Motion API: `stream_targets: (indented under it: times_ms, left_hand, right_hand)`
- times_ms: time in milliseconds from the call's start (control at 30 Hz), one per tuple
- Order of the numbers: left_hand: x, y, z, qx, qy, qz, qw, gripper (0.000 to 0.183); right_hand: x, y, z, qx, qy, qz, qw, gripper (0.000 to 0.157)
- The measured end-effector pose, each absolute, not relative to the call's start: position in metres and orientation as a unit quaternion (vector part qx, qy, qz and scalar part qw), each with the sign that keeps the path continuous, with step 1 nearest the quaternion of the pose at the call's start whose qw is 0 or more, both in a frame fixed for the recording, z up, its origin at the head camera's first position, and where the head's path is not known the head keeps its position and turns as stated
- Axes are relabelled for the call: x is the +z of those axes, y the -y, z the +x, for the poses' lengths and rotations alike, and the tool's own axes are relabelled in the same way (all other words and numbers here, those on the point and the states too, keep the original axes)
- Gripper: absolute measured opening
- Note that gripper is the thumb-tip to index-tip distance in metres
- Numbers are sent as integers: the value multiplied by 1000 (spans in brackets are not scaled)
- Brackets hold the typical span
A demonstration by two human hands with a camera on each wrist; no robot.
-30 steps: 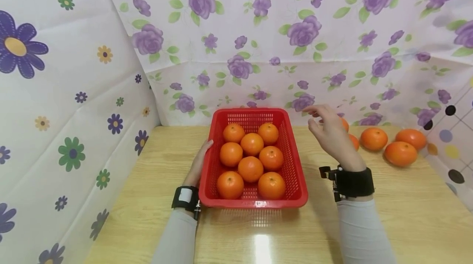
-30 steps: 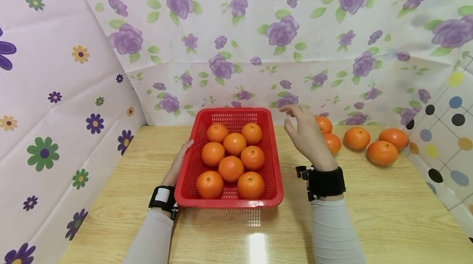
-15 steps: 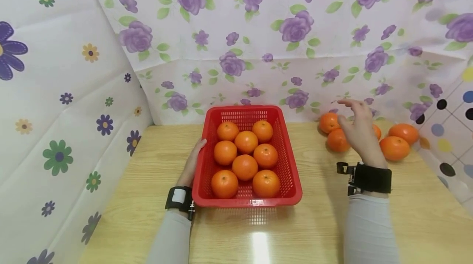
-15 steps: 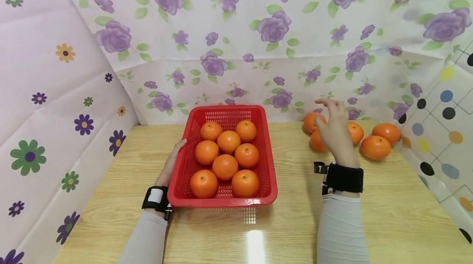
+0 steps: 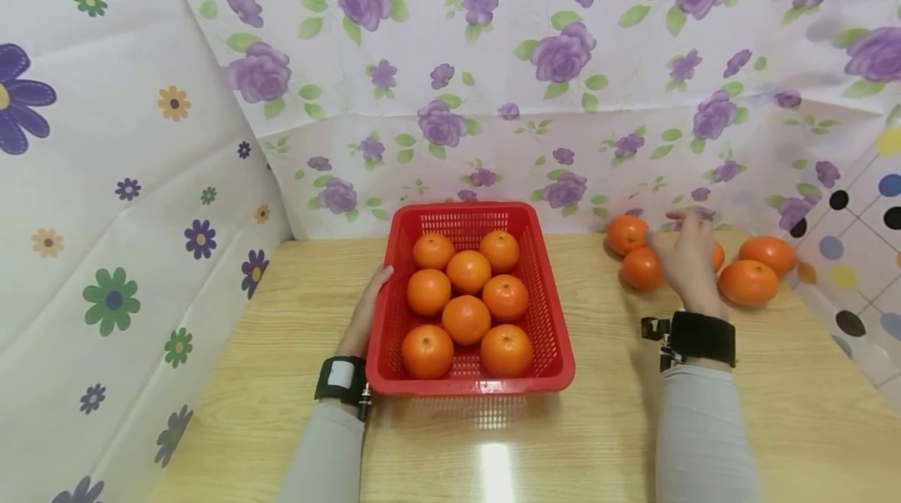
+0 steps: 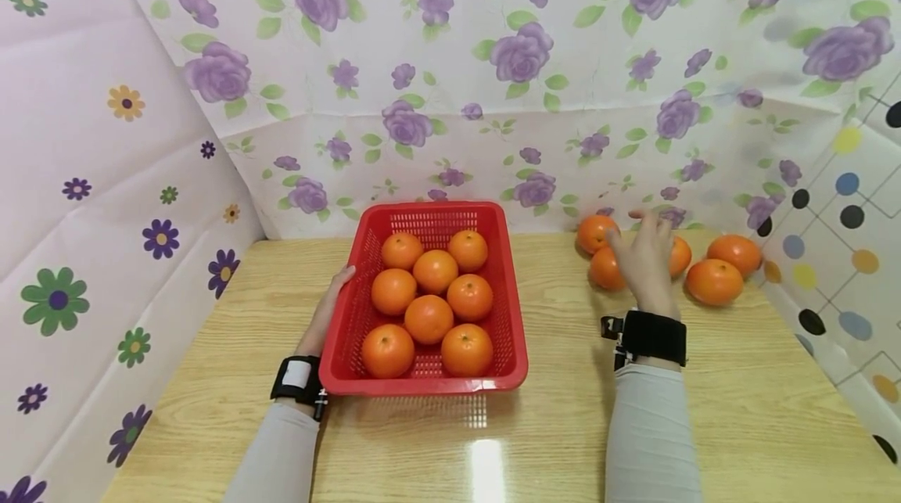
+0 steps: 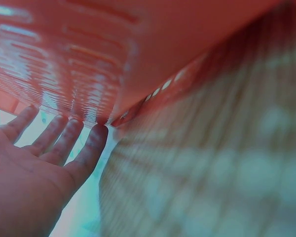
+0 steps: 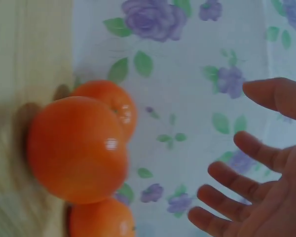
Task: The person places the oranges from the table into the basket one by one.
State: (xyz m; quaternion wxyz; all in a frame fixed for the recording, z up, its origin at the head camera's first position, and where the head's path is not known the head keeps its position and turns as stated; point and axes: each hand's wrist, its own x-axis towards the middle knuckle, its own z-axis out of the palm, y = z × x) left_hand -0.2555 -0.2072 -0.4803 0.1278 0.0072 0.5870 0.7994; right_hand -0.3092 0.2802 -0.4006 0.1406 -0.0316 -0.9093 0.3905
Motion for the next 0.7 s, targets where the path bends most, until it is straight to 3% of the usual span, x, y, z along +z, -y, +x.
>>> stream_targets:
  times_ms: [367,700]
  left_hand:
    - [-484,208,-257,799,-588,9,129,59]
    - [-480,209,-256,800,-585,19,134,59]
  right_hand:
    - [-443,-283,-330,372,922,-56,88,75]
    - [-458,-280,-335,384,917,-93,47,84]
